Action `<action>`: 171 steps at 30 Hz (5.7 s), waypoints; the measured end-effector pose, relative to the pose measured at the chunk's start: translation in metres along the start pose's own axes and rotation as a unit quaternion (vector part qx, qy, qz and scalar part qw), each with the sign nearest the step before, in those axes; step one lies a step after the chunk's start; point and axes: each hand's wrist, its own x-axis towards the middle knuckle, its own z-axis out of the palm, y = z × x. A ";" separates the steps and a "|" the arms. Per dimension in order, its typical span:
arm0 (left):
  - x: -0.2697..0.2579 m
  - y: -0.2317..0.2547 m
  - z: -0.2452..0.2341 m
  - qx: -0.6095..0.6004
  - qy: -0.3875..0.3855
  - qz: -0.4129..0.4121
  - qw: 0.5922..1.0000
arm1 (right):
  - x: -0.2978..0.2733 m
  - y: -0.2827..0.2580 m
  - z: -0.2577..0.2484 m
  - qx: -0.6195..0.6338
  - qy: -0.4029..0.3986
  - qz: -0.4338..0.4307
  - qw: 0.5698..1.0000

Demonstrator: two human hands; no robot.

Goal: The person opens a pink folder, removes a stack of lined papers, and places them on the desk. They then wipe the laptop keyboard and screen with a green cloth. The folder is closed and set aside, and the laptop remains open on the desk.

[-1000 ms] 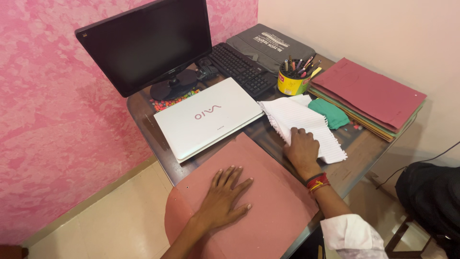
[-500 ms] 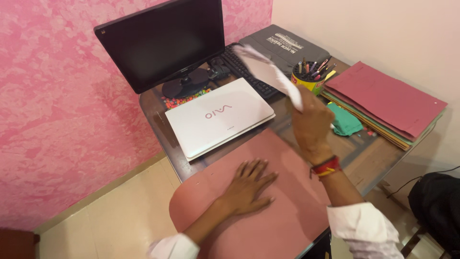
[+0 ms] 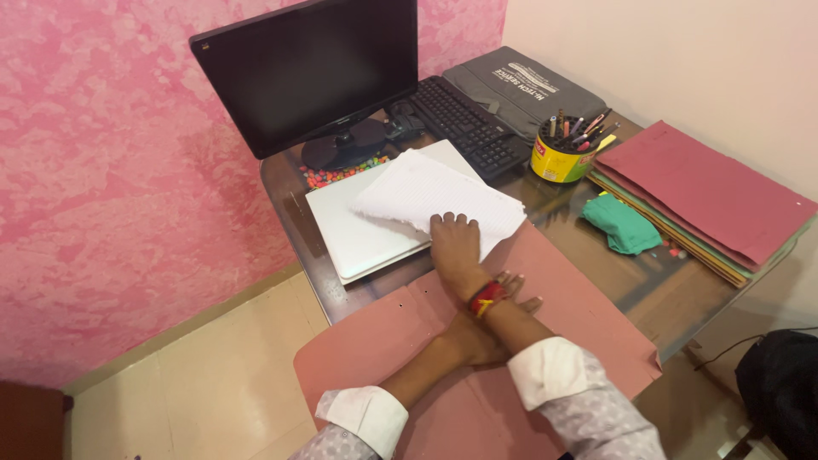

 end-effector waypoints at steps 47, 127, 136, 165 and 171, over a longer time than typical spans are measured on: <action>-0.054 0.048 -0.094 -0.100 -0.031 -0.102 0.989 | -0.045 0.068 -0.107 0.174 0.092 -0.173 0.965; -0.068 0.015 -0.117 0.015 0.041 -0.302 0.952 | -0.020 0.024 -0.034 0.043 0.107 -0.188 0.975; -0.070 0.015 -0.120 0.010 0.058 -0.293 0.954 | -0.018 0.017 -0.077 0.098 0.121 -0.196 0.968; -0.073 0.014 -0.109 0.030 0.023 -0.314 0.949 | -0.098 0.040 -0.130 0.238 0.290 -0.009 0.927; -0.070 0.017 -0.113 0.035 0.021 -0.316 0.948 | -0.146 0.047 -0.167 0.189 0.297 -0.063 0.934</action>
